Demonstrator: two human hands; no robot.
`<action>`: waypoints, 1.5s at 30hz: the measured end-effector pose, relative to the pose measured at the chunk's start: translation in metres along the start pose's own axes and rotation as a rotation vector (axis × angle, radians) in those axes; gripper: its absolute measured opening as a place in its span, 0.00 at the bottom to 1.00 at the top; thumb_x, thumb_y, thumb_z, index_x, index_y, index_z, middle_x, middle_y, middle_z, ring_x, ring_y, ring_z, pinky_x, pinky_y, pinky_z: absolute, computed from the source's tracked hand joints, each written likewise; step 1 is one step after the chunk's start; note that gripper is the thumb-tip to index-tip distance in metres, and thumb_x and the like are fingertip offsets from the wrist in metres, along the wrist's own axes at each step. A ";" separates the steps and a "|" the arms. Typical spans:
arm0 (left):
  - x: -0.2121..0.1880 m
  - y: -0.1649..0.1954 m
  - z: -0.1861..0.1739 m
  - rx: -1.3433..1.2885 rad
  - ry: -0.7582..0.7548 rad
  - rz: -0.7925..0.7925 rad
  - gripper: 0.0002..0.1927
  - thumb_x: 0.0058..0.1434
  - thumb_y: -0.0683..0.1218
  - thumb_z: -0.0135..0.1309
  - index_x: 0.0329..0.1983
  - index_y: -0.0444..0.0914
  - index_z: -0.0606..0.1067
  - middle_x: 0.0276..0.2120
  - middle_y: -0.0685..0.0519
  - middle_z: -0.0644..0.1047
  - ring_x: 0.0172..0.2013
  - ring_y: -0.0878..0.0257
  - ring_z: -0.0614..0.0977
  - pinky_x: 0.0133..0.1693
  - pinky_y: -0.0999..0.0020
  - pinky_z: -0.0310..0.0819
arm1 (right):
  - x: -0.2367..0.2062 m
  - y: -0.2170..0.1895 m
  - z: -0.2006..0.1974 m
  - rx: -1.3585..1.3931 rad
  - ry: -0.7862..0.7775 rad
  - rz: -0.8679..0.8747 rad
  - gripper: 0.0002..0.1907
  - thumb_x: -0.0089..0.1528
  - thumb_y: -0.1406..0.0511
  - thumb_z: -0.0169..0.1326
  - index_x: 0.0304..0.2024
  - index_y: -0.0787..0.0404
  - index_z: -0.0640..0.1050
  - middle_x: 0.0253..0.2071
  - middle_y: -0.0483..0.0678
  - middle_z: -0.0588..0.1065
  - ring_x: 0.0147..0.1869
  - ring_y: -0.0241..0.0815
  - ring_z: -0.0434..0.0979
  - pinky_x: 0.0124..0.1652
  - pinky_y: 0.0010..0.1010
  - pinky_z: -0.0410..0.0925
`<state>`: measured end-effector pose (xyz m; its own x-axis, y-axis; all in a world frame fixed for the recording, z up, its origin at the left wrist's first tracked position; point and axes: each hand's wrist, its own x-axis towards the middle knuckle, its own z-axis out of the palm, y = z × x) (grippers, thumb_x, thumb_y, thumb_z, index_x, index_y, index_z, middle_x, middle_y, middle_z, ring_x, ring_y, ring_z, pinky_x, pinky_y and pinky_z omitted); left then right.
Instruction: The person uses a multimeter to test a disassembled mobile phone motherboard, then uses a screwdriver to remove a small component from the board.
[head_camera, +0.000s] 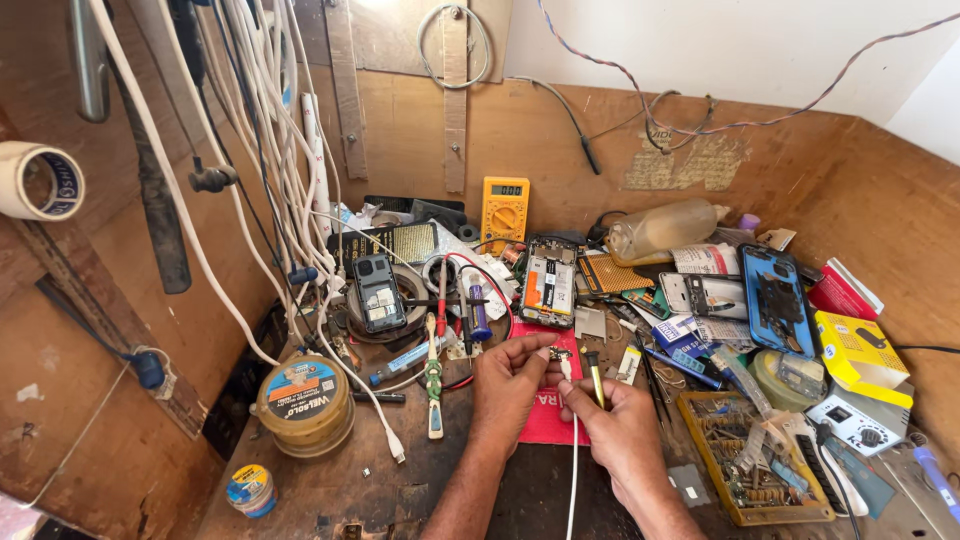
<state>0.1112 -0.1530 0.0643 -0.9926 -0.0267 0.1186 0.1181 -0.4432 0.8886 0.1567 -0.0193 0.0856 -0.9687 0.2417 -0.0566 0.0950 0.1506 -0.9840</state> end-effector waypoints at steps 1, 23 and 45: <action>0.000 0.000 0.001 0.002 -0.005 -0.003 0.12 0.64 0.37 0.54 0.49 0.29 0.81 0.32 0.49 0.84 0.31 0.66 0.84 0.36 0.72 0.83 | 0.000 0.001 0.000 -0.029 0.031 0.001 0.10 0.58 0.63 0.64 0.34 0.66 0.85 0.23 0.47 0.81 0.24 0.32 0.74 0.27 0.24 0.65; -0.001 -0.002 0.007 0.087 -0.122 -0.003 0.15 0.60 0.45 0.65 0.44 0.29 0.83 0.28 0.51 0.83 0.25 0.69 0.80 0.29 0.75 0.77 | -0.010 0.014 -0.001 -0.012 0.202 -0.315 0.08 0.60 0.66 0.63 0.38 0.66 0.84 0.22 0.39 0.73 0.24 0.26 0.64 0.25 0.21 0.57; 0.018 0.007 0.030 0.580 -0.155 -0.084 0.09 0.60 0.43 0.64 0.31 0.30 0.83 0.21 0.50 0.81 0.19 0.69 0.80 0.21 0.72 0.76 | -0.018 0.009 -0.013 -0.026 0.129 -0.445 0.09 0.64 0.64 0.59 0.33 0.64 0.82 0.25 0.40 0.77 0.28 0.27 0.69 0.31 0.23 0.65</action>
<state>0.0949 -0.1299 0.0863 -0.9886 0.1371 0.0623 0.0794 0.1233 0.9892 0.1779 -0.0094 0.0801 -0.8801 0.2653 0.3937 -0.3163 0.2906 -0.9030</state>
